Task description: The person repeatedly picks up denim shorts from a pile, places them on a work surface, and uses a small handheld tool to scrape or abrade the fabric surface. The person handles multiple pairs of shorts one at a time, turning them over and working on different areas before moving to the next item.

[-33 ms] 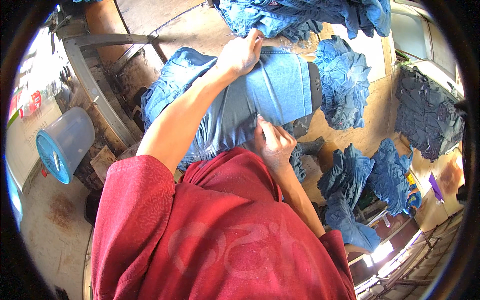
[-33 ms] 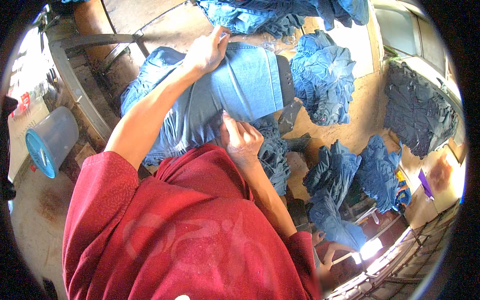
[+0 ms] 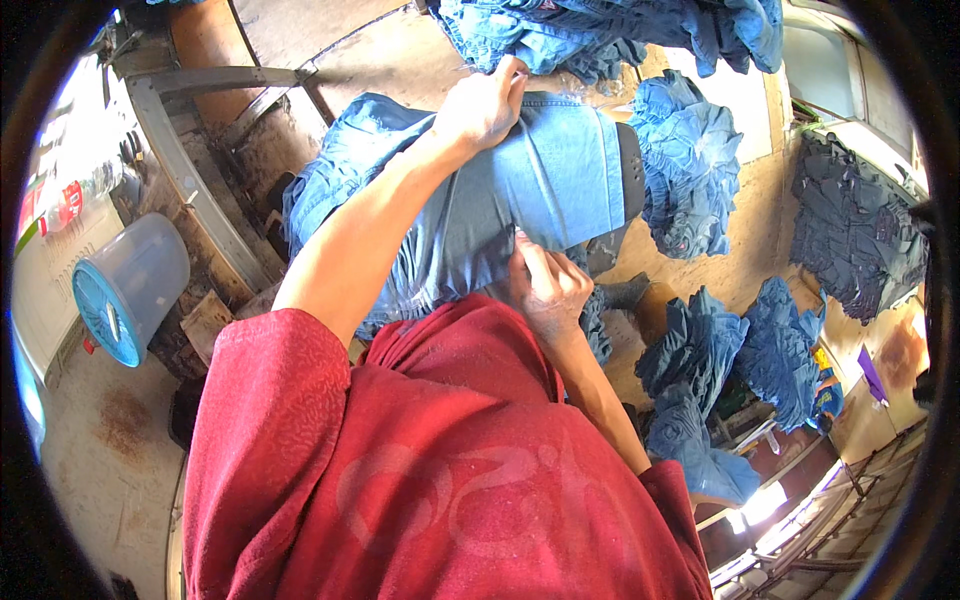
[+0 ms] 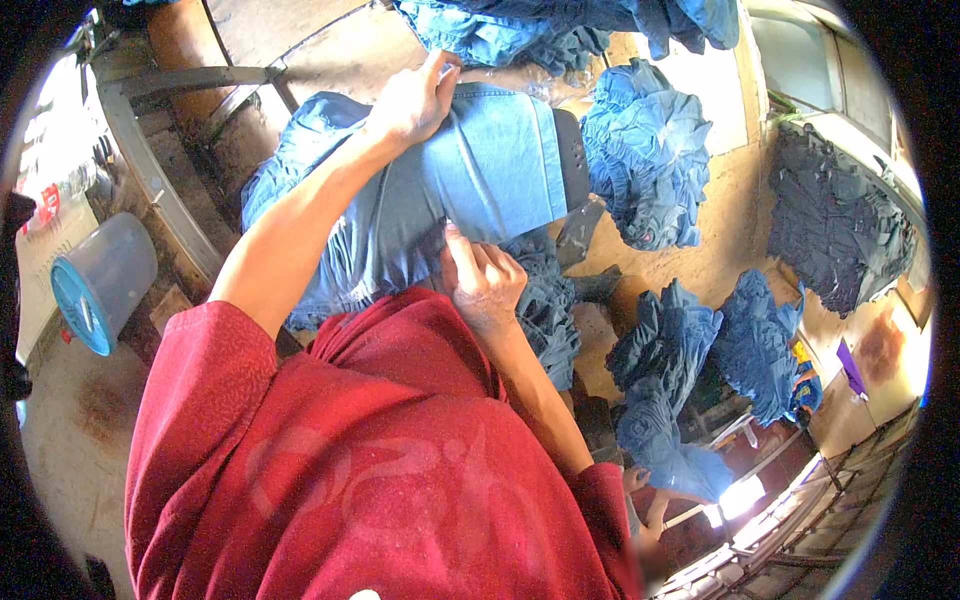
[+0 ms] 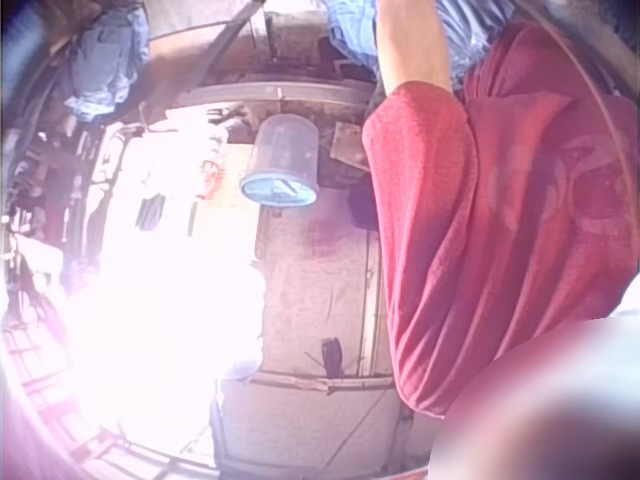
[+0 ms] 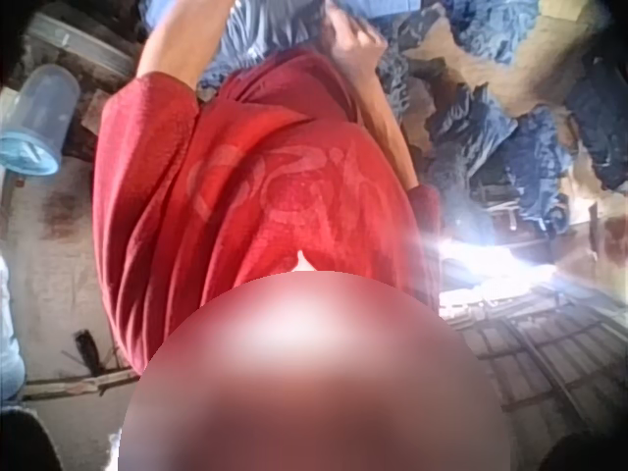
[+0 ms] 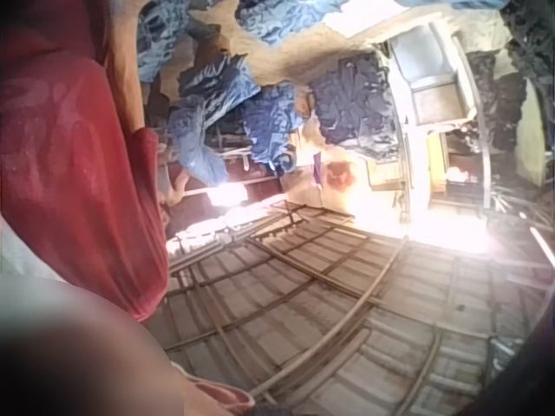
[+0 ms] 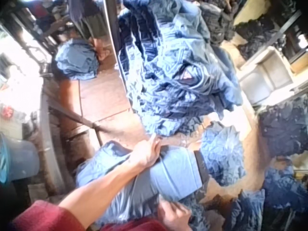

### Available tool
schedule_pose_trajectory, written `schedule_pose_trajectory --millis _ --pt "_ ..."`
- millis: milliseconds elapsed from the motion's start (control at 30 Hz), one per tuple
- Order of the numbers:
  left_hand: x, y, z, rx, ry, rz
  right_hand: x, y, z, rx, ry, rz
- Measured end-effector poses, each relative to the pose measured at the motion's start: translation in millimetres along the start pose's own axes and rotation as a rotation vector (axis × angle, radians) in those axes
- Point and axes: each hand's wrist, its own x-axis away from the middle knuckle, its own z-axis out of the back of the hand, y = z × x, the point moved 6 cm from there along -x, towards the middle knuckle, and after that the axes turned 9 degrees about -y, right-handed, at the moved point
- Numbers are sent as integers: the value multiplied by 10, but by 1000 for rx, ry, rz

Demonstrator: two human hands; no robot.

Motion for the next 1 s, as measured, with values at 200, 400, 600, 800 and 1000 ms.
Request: schedule_pose_trajectory --millis 200,400,600,800,1000 --pt "-6 -33 -22 -18 10 -3 28 28 3 -34 32 -32" --pt "-27 -86 -78 -44 -15 32 128 130 119 -242 -27 -210" --pt "467 528 731 -331 279 -209 76 391 475 -221 118 -344" --pt "2011 883 453 -321 195 -285 -108 394 103 -33 176 -80" --pt "2245 551 59 -304 243 -242 -166 485 79 208 64 153"
